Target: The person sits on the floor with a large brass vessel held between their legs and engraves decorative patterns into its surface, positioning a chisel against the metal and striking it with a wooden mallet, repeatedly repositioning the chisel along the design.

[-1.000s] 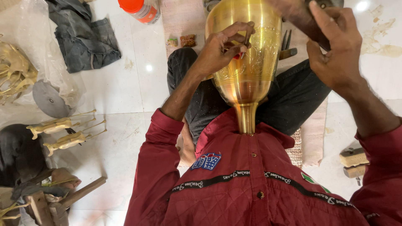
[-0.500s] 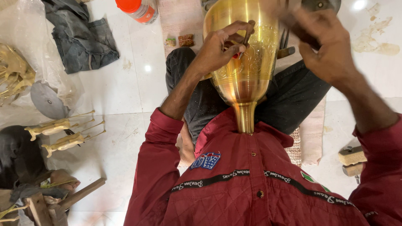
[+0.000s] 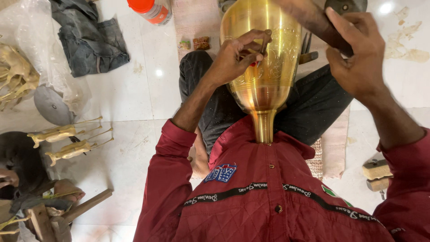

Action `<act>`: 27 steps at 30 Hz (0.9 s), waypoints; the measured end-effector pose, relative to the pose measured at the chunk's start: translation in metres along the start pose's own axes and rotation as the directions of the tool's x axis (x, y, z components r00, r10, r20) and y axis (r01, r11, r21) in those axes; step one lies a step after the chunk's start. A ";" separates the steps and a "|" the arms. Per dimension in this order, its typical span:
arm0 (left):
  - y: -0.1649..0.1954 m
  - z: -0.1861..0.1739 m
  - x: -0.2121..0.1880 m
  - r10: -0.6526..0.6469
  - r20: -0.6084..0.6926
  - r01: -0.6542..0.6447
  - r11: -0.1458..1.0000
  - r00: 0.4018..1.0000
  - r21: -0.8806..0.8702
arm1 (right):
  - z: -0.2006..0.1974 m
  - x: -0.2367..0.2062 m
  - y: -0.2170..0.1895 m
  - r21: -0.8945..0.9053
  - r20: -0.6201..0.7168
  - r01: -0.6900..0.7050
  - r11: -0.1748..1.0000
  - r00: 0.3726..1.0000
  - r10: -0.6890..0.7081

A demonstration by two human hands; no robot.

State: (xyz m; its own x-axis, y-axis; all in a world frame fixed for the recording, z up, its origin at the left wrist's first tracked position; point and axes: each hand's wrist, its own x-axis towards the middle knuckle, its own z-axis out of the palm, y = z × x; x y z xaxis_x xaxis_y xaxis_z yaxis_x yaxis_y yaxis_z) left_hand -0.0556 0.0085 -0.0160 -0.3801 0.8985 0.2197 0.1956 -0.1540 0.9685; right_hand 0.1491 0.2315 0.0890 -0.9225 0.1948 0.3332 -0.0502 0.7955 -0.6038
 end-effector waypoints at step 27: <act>0.016 -0.003 0.003 -0.042 0.022 0.043 0.998 0.999 -0.041 | -0.001 0.004 -0.005 -0.250 0.036 0.017 0.968 0.999 -0.009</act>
State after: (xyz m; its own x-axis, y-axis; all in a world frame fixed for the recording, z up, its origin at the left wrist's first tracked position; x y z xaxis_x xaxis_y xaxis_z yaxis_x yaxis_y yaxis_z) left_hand -0.0565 0.0075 0.0006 -0.3679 0.9131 0.1761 0.1420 -0.1320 0.9810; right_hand 0.1459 0.2291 0.0939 -0.9351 0.1673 0.3124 0.0313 0.9171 -0.3975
